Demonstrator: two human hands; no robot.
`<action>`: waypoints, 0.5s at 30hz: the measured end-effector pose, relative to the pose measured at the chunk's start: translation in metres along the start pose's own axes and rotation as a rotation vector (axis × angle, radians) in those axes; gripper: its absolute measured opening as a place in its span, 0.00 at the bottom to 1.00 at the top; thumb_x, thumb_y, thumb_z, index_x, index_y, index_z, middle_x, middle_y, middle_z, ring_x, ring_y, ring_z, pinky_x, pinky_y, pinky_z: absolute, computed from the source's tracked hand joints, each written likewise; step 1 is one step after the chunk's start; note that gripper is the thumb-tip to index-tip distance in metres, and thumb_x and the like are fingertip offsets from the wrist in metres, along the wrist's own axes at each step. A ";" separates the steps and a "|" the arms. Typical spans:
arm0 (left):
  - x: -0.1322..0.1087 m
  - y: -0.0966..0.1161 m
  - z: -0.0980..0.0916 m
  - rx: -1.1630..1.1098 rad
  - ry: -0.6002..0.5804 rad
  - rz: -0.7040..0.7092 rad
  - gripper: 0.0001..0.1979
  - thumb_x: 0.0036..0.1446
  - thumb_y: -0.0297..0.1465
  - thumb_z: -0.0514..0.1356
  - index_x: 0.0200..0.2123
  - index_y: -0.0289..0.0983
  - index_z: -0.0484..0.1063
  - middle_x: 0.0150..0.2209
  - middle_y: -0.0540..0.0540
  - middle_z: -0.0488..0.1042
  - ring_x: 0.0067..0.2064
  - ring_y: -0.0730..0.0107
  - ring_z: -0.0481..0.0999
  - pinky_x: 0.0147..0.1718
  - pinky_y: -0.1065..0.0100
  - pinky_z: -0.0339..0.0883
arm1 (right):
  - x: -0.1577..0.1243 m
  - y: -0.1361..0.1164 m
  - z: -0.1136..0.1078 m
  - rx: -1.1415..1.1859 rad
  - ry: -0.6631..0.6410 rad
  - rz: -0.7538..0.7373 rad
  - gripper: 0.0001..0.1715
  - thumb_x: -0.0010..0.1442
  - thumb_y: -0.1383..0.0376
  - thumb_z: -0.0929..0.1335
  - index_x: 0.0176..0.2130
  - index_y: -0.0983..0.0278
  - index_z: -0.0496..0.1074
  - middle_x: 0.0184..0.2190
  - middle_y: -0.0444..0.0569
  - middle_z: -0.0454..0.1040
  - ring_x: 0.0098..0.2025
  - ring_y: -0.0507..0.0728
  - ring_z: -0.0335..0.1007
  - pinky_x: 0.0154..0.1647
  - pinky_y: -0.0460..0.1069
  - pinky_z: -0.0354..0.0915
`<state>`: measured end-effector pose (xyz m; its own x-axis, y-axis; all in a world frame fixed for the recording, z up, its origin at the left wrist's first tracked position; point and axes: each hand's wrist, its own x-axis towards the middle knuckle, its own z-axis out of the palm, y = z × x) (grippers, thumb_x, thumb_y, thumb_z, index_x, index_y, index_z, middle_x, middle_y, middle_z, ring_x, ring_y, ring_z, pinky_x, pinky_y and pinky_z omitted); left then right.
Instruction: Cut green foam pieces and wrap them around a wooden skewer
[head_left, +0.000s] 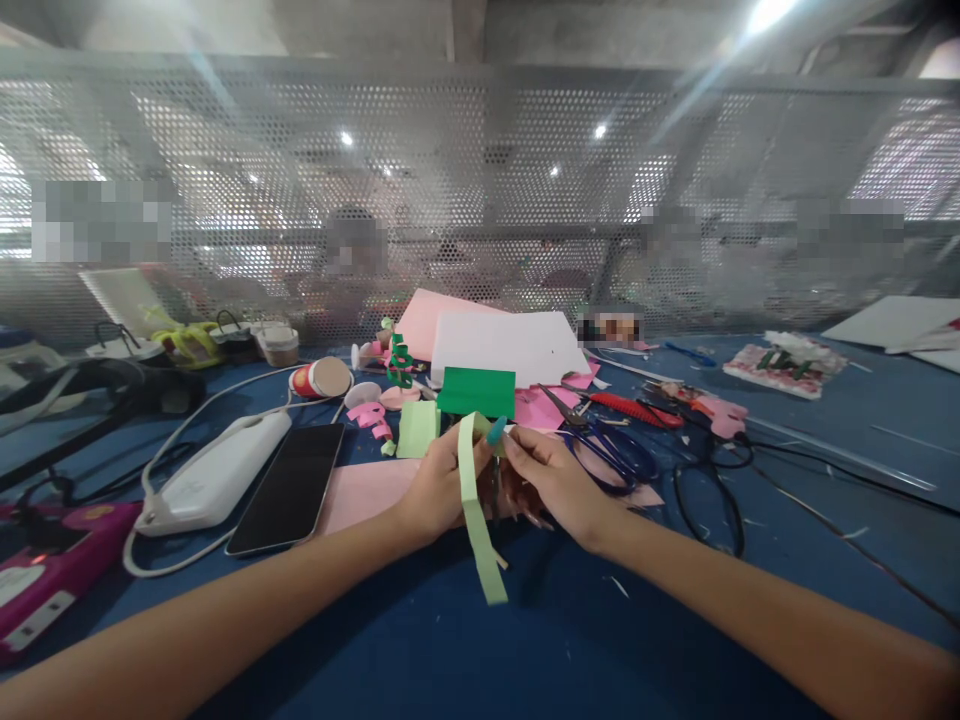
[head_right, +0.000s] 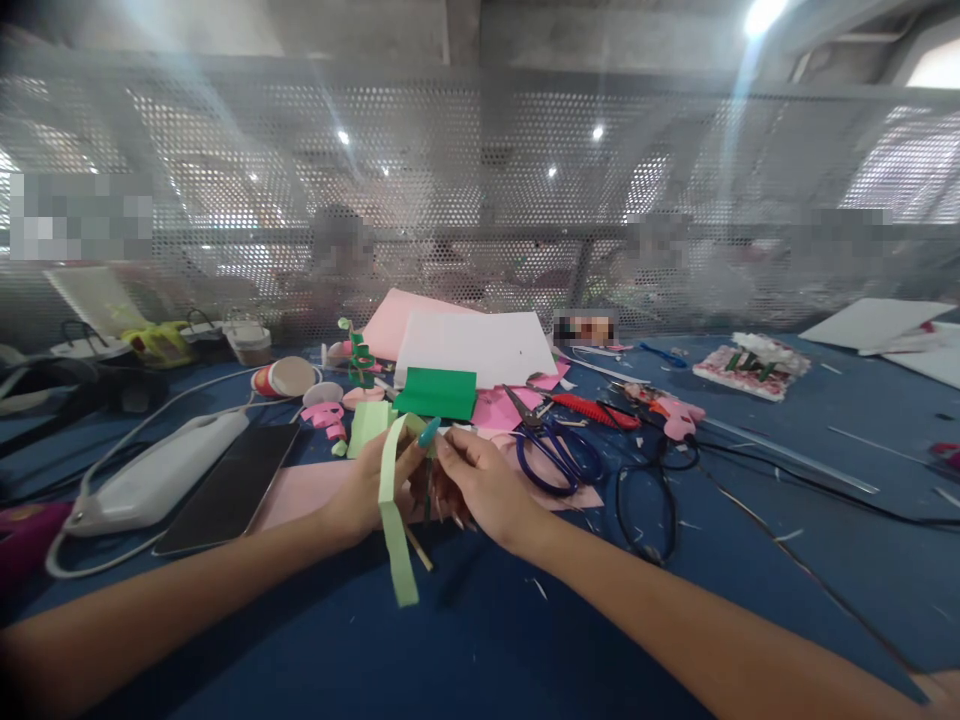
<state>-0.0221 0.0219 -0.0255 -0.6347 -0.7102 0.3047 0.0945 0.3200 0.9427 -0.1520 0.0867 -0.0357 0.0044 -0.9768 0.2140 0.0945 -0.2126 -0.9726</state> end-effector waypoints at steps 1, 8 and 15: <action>-0.001 -0.001 0.000 0.021 -0.015 -0.012 0.13 0.55 0.41 0.56 0.29 0.35 0.64 0.23 0.52 0.65 0.23 0.77 0.63 0.21 0.74 0.60 | 0.000 0.000 0.000 -0.005 -0.001 0.008 0.19 0.59 0.49 0.63 0.30 0.62 0.61 0.15 0.37 0.62 0.11 0.46 0.54 0.09 0.42 0.50; -0.003 -0.001 0.003 0.126 -0.033 -0.075 0.15 0.57 0.43 0.51 0.31 0.36 0.63 0.17 0.55 0.62 0.16 0.77 0.62 0.14 0.75 0.54 | -0.002 -0.001 0.002 0.008 0.021 -0.041 0.18 0.56 0.51 0.67 0.29 0.63 0.64 0.21 0.40 0.62 0.22 0.48 0.58 0.23 0.44 0.58; -0.003 0.001 0.000 0.386 0.042 0.071 0.10 0.59 0.36 0.50 0.29 0.36 0.63 0.20 0.54 0.63 0.20 0.77 0.61 0.19 0.74 0.55 | -0.003 0.001 0.005 -0.011 0.052 0.014 0.23 0.56 0.46 0.63 0.34 0.63 0.66 0.20 0.41 0.63 0.19 0.49 0.59 0.18 0.44 0.57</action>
<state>-0.0205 0.0244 -0.0254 -0.6041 -0.7004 0.3801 -0.1635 0.5757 0.8011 -0.1471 0.0892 -0.0372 -0.0463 -0.9795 0.1958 0.0835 -0.1991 -0.9764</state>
